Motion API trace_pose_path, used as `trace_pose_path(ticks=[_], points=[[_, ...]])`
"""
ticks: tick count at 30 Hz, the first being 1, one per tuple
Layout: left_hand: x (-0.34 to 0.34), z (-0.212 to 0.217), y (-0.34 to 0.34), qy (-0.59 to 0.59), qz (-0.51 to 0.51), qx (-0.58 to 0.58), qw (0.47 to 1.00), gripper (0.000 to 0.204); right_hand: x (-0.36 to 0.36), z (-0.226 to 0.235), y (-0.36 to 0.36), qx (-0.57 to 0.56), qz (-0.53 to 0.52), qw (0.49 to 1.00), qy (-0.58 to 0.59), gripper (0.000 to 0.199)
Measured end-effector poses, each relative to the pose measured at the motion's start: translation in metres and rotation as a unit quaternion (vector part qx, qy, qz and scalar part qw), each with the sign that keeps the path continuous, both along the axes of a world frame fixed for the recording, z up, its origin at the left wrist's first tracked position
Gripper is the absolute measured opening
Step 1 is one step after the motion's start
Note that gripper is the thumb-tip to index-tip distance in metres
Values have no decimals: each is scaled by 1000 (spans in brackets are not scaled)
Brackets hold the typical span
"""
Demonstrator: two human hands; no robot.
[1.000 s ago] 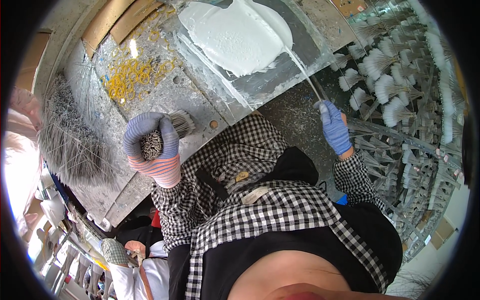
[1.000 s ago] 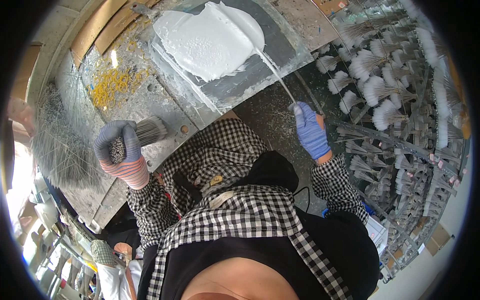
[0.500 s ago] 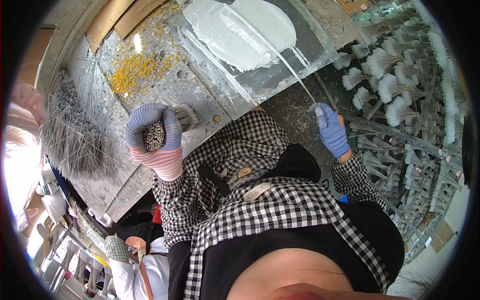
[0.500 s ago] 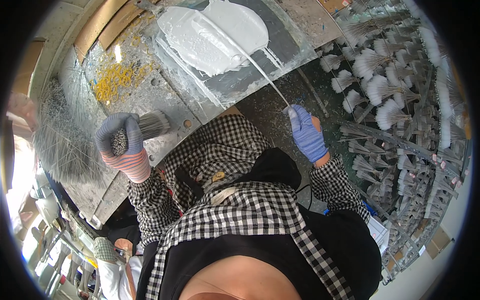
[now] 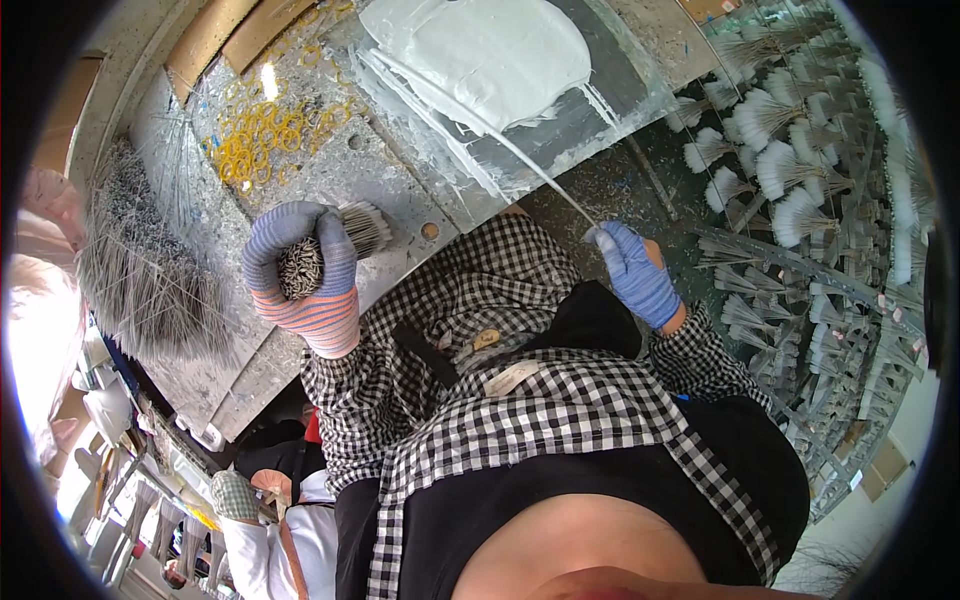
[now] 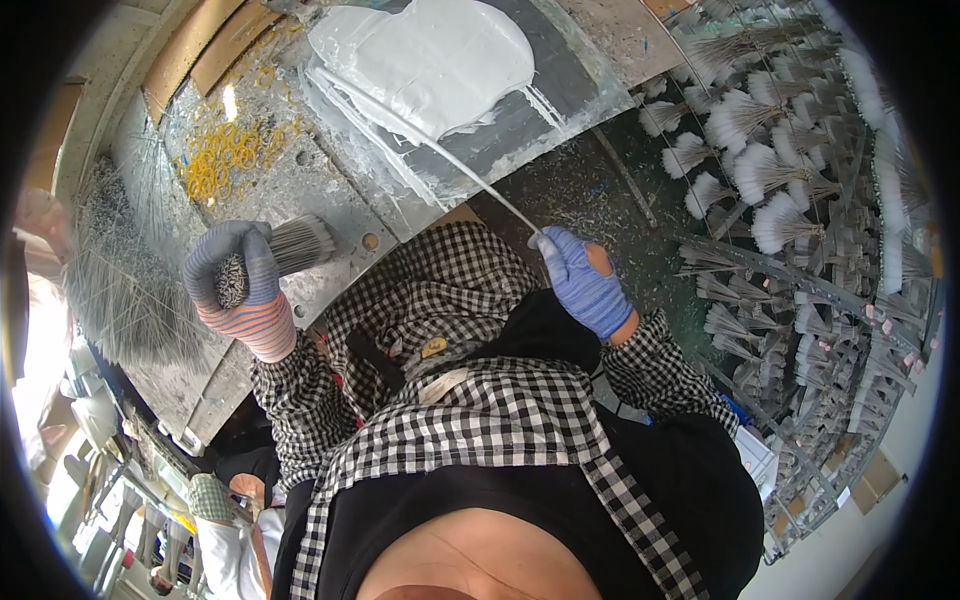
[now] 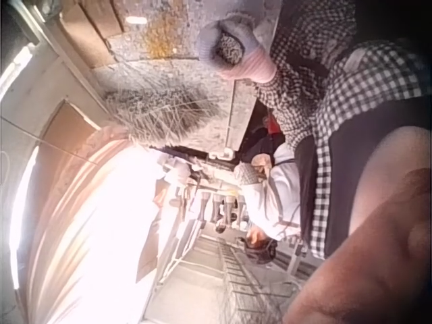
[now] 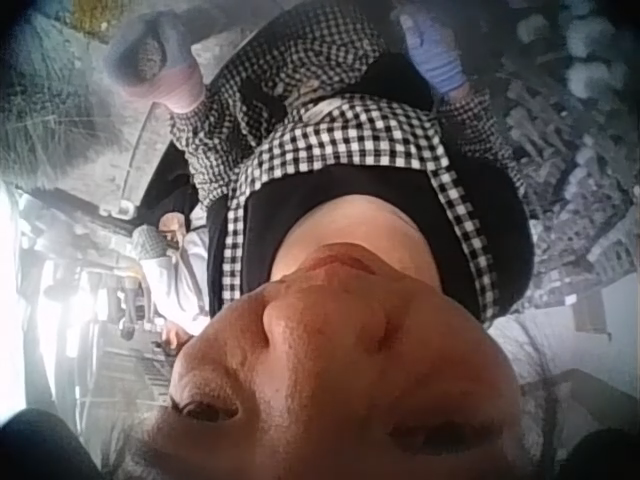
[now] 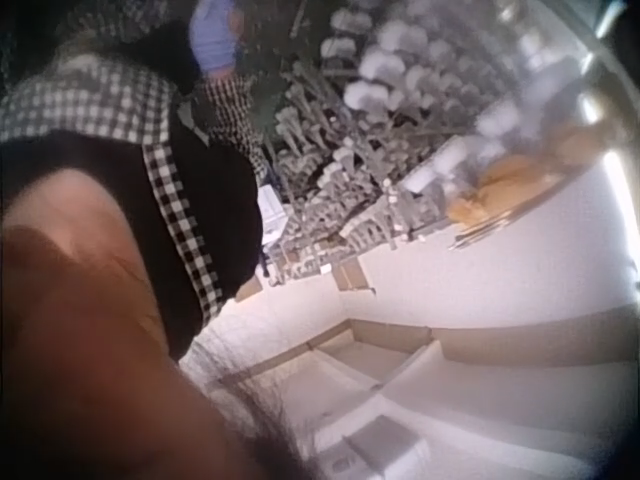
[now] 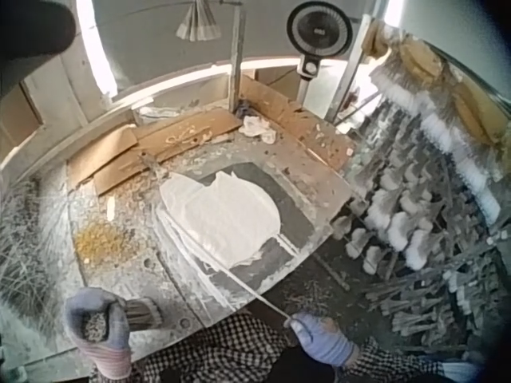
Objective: Bundling and aligning synthetic brush bristles for industrial manufacturing.
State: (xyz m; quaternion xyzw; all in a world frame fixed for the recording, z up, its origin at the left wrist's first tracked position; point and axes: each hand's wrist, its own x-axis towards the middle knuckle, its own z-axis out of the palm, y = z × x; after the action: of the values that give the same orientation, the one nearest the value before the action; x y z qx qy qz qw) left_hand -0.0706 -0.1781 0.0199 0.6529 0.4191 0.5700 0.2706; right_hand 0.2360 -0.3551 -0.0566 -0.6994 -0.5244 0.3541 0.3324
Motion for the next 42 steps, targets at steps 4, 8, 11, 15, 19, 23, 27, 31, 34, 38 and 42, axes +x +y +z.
trace_pose_path(ticks=[4,8,11,15,19,23,27,31,34,38,42], points=[[-1,-1,2,22,-3,23,1000,35,1,0,2,-28,-3,1000,14,27],[0,-1,4,28,-2,48,998,28,10,-3,4,-27,-24,999,8,28],[-3,-1,4,30,-8,41,999,32,16,0,7,-29,-38,999,3,29],[-1,0,3,9,-20,27,999,36,24,1,11,-29,-50,998,-23,30],[-2,-1,3,15,-15,29,999,35,32,9,14,-85,-77,993,-33,31],[-1,1,3,4,-22,27,999,34,42,11,18,-105,-104,989,-30,30],[-1,1,3,9,-22,28,999,34,54,0,17,-61,-114,991,-44,30],[-2,1,5,21,-20,28,999,34,65,-6,20,-53,-123,989,-63,30],[-1,1,5,0,-18,21,1000,33,73,-2,19,-103,-127,986,-42,31],[-2,10,4,110,34,71,991,30,60,19,39,87,-70,917,-384,58],[1,5,5,63,29,48,996,32,-24,71,93,126,84,978,-145,81]])
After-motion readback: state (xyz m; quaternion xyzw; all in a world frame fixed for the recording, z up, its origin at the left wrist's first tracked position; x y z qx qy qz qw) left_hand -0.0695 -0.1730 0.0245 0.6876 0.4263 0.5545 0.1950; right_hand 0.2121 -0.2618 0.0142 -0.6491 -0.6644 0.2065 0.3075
